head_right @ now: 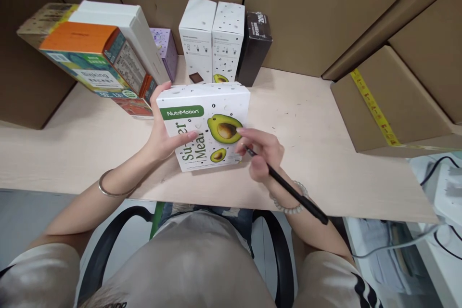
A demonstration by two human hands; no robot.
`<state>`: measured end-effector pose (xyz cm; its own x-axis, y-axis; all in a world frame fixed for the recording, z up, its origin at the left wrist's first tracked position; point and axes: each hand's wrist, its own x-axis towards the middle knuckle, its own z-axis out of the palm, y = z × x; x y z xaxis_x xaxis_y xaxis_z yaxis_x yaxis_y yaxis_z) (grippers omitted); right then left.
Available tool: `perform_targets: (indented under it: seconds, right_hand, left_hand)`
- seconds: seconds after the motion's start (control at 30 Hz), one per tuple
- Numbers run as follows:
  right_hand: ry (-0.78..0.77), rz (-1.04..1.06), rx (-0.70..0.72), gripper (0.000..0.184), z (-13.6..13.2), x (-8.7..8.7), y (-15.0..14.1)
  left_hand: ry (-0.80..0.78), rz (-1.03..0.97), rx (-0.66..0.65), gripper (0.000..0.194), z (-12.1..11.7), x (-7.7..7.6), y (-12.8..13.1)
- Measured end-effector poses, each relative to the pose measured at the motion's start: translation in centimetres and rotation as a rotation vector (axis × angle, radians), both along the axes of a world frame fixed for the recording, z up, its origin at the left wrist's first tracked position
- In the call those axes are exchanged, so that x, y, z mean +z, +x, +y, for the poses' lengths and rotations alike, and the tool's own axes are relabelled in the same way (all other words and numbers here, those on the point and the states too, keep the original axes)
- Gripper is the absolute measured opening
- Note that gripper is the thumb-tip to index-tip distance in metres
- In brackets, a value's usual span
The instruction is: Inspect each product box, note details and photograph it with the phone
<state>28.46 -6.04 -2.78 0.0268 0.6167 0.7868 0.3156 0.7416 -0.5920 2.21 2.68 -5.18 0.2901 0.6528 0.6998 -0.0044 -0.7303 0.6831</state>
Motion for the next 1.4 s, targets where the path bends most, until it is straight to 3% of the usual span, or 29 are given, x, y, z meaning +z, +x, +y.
perform_targets:
  seconds: [0.07, 0.13, 0.27, 0.37, 0.47, 0.67, 1.0, 1.3, 1.4]
  right_hand:
    - [0.118, 0.118, 0.124, 0.018, -0.1, 0.8, -2.1]
    - [0.120, 0.059, 0.127, 0.004, 0.0, 1.4, -3.6]
    - [-0.075, -0.044, 0.051, 0.023, -0.6, 1.9, -4.5]
    - [-0.157, -0.099, -0.056, 0.021, -1.4, 2.3, -4.0]
    - [-0.086, -0.206, -0.126, 0.017, -1.6, 2.8, -3.7]
    - [0.105, -0.373, -0.108, 0.022, -1.0, 3.0, -3.5]
    - [0.001, -0.381, -0.070, 0.023, -1.3, 3.2, -3.5]
    - [0.033, -0.444, -0.133, 0.024, -1.3, 3.5, -3.4]
    - [0.014, -0.464, -0.092, 0.026, -1.4, 3.5, -3.5]
  left_hand:
    - [0.013, -0.018, 0.025, 0.119, 0.0, -0.2, 0.1]
    - [0.037, -0.022, 0.043, 0.117, 0.0, -0.3, 0.3]
    - [0.042, 0.002, 0.039, 0.116, -0.2, -0.1, 0.5]
    - [0.025, -0.008, 0.011, 0.115, -0.4, 0.1, 0.6]
    - [0.023, -0.008, -0.004, 0.116, -0.7, 0.3, 0.7]
    - [0.014, -0.012, -0.013, 0.116, -0.9, 0.4, 0.7]
    - [0.029, -0.009, -0.049, 0.117, -1.0, 0.7, 0.9]
    - [0.061, 0.001, -0.014, 0.119, -1.1, 0.6, 0.7]
    - [0.064, -0.001, 0.004, 0.118, -1.2, 0.6, 0.6]
